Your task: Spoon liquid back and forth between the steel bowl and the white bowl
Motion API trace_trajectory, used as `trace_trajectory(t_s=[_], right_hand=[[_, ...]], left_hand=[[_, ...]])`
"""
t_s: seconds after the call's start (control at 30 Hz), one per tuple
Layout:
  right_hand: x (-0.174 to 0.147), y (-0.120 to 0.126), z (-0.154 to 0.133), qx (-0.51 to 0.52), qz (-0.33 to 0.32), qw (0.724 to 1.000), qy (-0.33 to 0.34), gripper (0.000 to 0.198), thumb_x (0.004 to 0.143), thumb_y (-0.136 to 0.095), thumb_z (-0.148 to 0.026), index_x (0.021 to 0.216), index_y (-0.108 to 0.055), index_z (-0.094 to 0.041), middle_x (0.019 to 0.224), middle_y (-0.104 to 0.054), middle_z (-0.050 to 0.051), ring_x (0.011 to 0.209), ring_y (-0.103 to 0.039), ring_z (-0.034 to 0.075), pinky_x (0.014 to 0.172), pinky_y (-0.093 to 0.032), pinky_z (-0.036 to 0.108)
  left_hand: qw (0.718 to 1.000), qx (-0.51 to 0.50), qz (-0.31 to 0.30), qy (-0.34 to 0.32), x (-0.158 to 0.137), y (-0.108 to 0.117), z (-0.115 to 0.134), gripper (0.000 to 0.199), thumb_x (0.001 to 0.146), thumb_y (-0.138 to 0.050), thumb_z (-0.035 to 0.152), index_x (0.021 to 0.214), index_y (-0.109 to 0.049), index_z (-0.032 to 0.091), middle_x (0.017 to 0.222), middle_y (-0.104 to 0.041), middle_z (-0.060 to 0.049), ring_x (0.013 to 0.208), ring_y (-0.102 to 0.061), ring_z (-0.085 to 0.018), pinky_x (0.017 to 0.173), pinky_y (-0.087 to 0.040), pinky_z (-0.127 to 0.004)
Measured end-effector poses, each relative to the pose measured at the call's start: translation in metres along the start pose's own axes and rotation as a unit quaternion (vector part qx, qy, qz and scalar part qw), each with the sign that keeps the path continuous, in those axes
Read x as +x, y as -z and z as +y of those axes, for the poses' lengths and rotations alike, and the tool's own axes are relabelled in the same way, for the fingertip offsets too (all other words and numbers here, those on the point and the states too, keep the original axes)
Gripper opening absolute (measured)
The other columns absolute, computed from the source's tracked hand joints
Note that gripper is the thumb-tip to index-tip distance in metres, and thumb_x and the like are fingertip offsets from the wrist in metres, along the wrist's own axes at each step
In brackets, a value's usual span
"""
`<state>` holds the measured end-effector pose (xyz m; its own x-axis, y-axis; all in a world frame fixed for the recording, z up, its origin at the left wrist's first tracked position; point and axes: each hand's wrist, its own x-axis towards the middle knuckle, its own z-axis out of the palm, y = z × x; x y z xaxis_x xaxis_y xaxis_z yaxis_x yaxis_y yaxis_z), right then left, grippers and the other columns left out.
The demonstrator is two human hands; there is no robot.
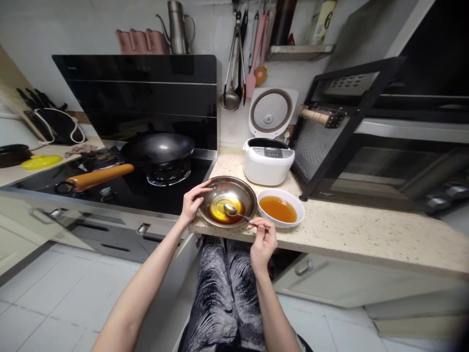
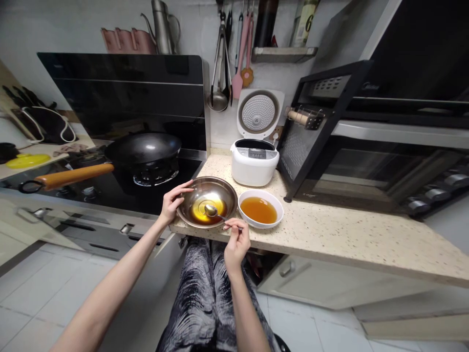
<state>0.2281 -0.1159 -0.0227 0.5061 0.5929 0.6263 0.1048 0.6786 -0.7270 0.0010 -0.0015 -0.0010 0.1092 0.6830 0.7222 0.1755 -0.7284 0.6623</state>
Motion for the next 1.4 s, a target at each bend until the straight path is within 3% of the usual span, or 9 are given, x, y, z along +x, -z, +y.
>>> trace_trajectory(t_s=[0.33, 0.63, 0.87, 1.03, 1.2, 1.4], right_hand=[[0.013, 0.008, -0.01, -0.009, 0.054, 0.998, 0.032, 0.019, 0.104, -0.053, -0.032, 0.09, -0.059, -0.02, 0.084, -0.065, 0.002, 0.073, -0.063, 0.014, 0.072, -0.054, 0.029], [0.028, 0.02, -0.017, -0.02, 0.152, 0.987, 0.039, 0.016, 0.104, -0.054, -0.032, 0.093, -0.059, -0.021, 0.088, -0.064, 0.002, 0.073, -0.064, 0.014, 0.072, -0.056, 0.031], [0.035, 0.034, -0.011, -0.078, 0.182, 0.978, 0.071, 0.019, 0.104, -0.053, -0.035, 0.093, -0.059, -0.02, 0.088, -0.064, 0.003, 0.072, -0.064, 0.015, 0.072, -0.056, 0.032], [0.032, 0.044, 0.003, -0.167, 0.13, 0.964, 0.165, 0.019, 0.104, -0.052, -0.033, 0.094, -0.063, -0.022, 0.085, -0.069, 0.005, 0.082, -0.069, 0.019, 0.079, -0.057, 0.037], [0.031, 0.048, 0.013, -0.235, 0.027, 0.926, 0.294, 0.015, 0.103, -0.052, -0.023, 0.099, -0.066, -0.025, 0.086, -0.072, 0.005, 0.079, -0.07, 0.02, 0.073, -0.057, 0.038], [0.032, 0.05, 0.014, -0.254, -0.076, 0.904, 0.335, 0.026, 0.097, -0.05, -0.008, 0.104, -0.068, -0.025, 0.09, -0.074, 0.006, 0.082, -0.068, 0.02, 0.073, -0.056, 0.038]], left_hand=[[1.0, 0.007, -0.002, 0.001, 0.0, 0.001, 0.0, 0.04, 0.079, -0.054, 0.02, 0.109, -0.08, 0.021, 0.141, -0.068, -0.009, 0.134, -0.063, -0.034, 0.118, -0.046, -0.056], [1.0, 0.004, 0.001, 0.004, 0.0, 0.0, -0.001, 0.039, 0.08, -0.054, 0.021, 0.108, -0.08, 0.021, 0.141, -0.069, -0.009, 0.134, -0.063, -0.034, 0.117, -0.046, -0.056], [1.0, 0.011, -0.002, 0.009, 0.0, 0.001, 0.001, 0.041, 0.079, -0.053, 0.019, 0.109, -0.08, 0.022, 0.142, -0.068, -0.008, 0.135, -0.062, -0.033, 0.118, -0.045, -0.055], [1.0, 0.016, -0.005, 0.006, 0.0, 0.002, 0.001, 0.04, 0.079, -0.053, 0.021, 0.11, -0.08, 0.021, 0.143, -0.068, -0.008, 0.136, -0.061, -0.034, 0.119, -0.044, -0.056], [1.0, 0.013, -0.005, 0.006, 0.0, 0.002, -0.001, 0.04, 0.079, -0.054, 0.021, 0.11, -0.08, 0.021, 0.143, -0.068, -0.008, 0.135, -0.062, -0.034, 0.119, -0.045, -0.055], [1.0, 0.011, -0.003, 0.0, 0.001, 0.003, -0.003, 0.041, 0.078, -0.054, 0.02, 0.11, -0.08, 0.021, 0.142, -0.068, -0.008, 0.135, -0.062, -0.034, 0.118, -0.045, -0.054]])
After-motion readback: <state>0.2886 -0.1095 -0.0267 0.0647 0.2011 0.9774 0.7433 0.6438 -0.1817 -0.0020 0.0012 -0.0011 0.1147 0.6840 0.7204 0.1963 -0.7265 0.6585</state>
